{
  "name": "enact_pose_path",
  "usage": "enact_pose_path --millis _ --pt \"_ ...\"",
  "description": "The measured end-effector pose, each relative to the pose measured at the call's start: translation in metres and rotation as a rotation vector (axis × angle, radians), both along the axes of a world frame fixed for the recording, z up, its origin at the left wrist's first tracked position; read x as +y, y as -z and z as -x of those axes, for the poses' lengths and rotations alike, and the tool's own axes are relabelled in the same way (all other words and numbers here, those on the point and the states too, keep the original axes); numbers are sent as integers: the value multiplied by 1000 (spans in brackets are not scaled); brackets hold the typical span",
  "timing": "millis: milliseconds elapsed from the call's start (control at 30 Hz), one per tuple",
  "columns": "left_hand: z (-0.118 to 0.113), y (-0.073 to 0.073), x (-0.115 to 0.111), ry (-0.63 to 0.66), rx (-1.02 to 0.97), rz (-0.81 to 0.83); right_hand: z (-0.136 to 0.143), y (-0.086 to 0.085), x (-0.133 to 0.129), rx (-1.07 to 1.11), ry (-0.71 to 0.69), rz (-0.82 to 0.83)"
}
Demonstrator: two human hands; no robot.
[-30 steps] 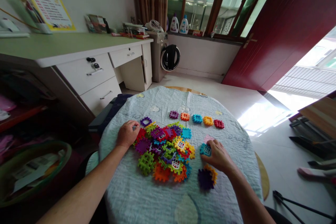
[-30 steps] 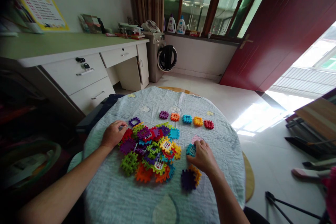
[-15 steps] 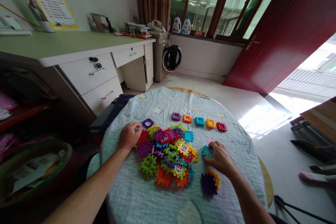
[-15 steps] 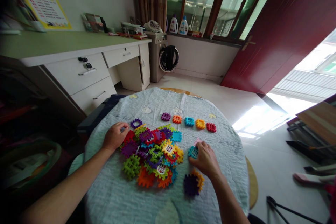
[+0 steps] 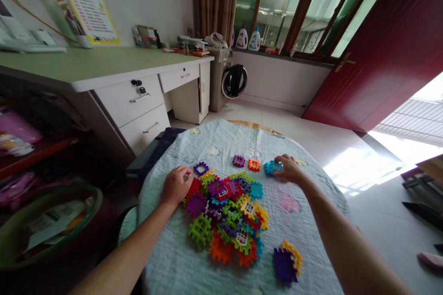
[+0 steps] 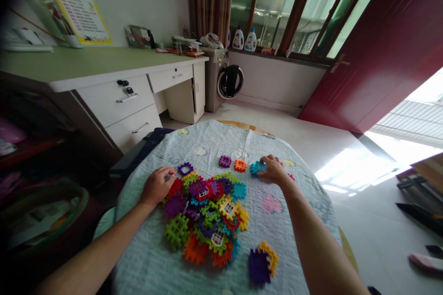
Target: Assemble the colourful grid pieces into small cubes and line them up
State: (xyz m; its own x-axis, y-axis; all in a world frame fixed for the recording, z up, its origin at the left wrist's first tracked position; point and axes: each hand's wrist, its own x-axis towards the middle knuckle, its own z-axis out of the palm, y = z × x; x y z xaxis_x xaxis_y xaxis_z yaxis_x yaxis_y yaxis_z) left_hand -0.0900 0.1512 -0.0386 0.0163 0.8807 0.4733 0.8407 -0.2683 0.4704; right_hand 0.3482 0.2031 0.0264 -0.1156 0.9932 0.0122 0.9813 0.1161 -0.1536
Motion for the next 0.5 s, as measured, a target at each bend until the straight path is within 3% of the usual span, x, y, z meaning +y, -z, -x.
enact_pose_path --millis 167,500 --pt "-1 -3 -2 -11 -16 3 0 -2 15 -28 -58 96" --pt "-2 -4 -3 -11 -22 26 3 -2 17 -64 -61 171"
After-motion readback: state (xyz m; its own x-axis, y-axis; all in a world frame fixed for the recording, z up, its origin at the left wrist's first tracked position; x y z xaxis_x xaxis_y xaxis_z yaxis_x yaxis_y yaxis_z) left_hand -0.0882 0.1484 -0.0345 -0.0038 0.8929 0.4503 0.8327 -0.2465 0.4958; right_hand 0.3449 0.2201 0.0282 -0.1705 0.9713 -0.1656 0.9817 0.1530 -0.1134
